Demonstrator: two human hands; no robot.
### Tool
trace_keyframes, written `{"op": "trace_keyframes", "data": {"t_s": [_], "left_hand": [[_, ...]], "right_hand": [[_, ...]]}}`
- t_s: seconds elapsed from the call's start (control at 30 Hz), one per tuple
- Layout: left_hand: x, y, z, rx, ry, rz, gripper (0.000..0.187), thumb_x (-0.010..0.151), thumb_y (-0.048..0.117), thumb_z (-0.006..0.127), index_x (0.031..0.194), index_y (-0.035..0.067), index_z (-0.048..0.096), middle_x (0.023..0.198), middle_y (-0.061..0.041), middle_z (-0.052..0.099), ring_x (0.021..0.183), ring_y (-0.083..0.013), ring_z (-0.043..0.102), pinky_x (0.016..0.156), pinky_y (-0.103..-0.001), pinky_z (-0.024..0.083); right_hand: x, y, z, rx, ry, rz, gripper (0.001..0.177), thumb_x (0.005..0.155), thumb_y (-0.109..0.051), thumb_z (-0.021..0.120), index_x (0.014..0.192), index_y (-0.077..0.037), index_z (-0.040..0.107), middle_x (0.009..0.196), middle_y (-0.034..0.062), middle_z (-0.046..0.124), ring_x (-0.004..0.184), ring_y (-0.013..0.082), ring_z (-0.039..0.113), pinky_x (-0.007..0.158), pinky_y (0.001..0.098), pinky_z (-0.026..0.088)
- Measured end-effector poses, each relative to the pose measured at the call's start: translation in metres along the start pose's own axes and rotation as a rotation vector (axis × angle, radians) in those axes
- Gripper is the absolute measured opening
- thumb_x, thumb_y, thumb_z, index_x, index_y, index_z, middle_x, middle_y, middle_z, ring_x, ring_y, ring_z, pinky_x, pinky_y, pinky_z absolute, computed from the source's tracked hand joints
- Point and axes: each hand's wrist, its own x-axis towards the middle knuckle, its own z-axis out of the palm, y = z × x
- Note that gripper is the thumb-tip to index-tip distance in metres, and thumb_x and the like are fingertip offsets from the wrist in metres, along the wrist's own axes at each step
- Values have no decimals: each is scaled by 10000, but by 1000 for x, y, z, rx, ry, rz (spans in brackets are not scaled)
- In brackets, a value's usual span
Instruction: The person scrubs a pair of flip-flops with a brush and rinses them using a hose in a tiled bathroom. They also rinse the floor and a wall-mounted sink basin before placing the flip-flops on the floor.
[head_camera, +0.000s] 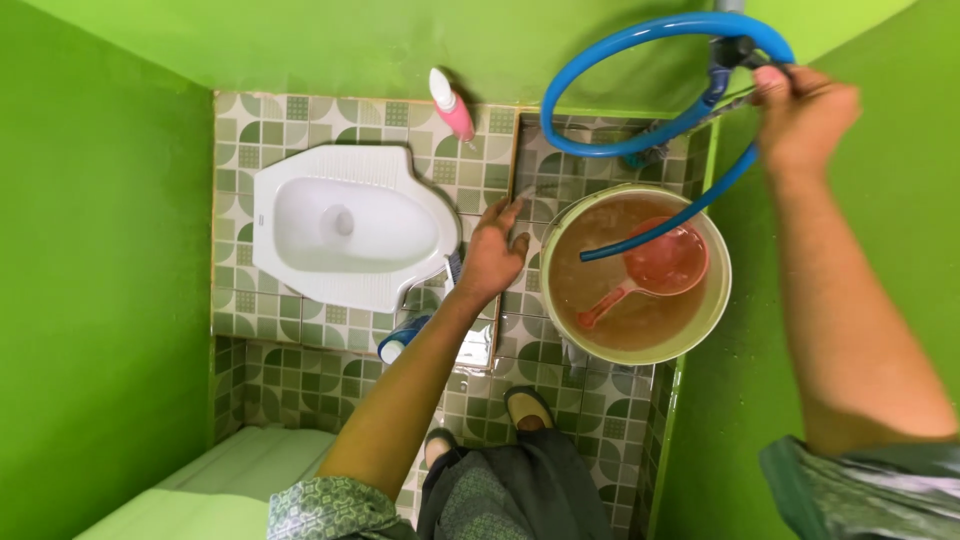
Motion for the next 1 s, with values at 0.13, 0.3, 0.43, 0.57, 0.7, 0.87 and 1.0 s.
{"op": "trace_keyframes", "data": {"t_s": [0.13,0.3,0.43,0.57,0.7,0.87,1.0], "left_hand": [[-12,-30,-20,24,46,-37,561,880,86,666,1427,26,557,1508,-270,479,1369,-445,491,1150,-426,398],[-31,-61,-39,7,100,-103,530,863,78,657,1385,18,588,1474,-240,532,1327,-417,541,1122,-406,438],[-43,-93,-58,12,174,-105,495,879,68,648,1368,0,600,1448,-248,560,1307,-418,563,1124,-408,448],[-72,-118,-79,54,247,-136,452,888,59,644,1332,-23,623,1386,-268,600,1270,-430,584,1104,-423,455],[-116,-196,-46,88,316,-163,384,885,49,629,1259,-27,669,1265,-263,677,1197,-419,644,1076,-440,488],[-136,-267,47,43,168,-362,363,921,82,594,1263,-12,670,1179,-271,690,1116,-424,669,998,-468,528],[-127,-321,127,148,228,-341,715,834,70,661,1470,-102,384,1436,-347,482,1209,-514,556,1032,-506,462]], "right_hand": [[30,-16,-15,-347,102,-66,309,814,-120,1003,799,15,726,763,77,715,669,139,660,614,301,573],[17,-17,-13,-429,84,-34,324,822,-223,901,798,3,669,758,111,678,690,156,605,637,340,526],[-38,9,36,-436,296,-101,360,838,-240,947,781,-9,677,718,60,673,623,132,579,557,312,481],[-144,-50,114,-212,117,-1,318,993,-194,864,859,-12,640,751,36,607,676,132,515,615,313,447],[-274,-88,185,96,-281,179,225,1008,-172,743,905,7,654,761,59,628,702,103,547,655,285,470],[-397,-34,226,-145,-453,90,186,927,-137,717,1049,3,706,922,152,710,814,258,684,764,380,546],[-465,-6,227,-338,-619,47,326,894,-108,700,1202,-8,665,1082,203,668,1066,361,609,928,460,493]]}}
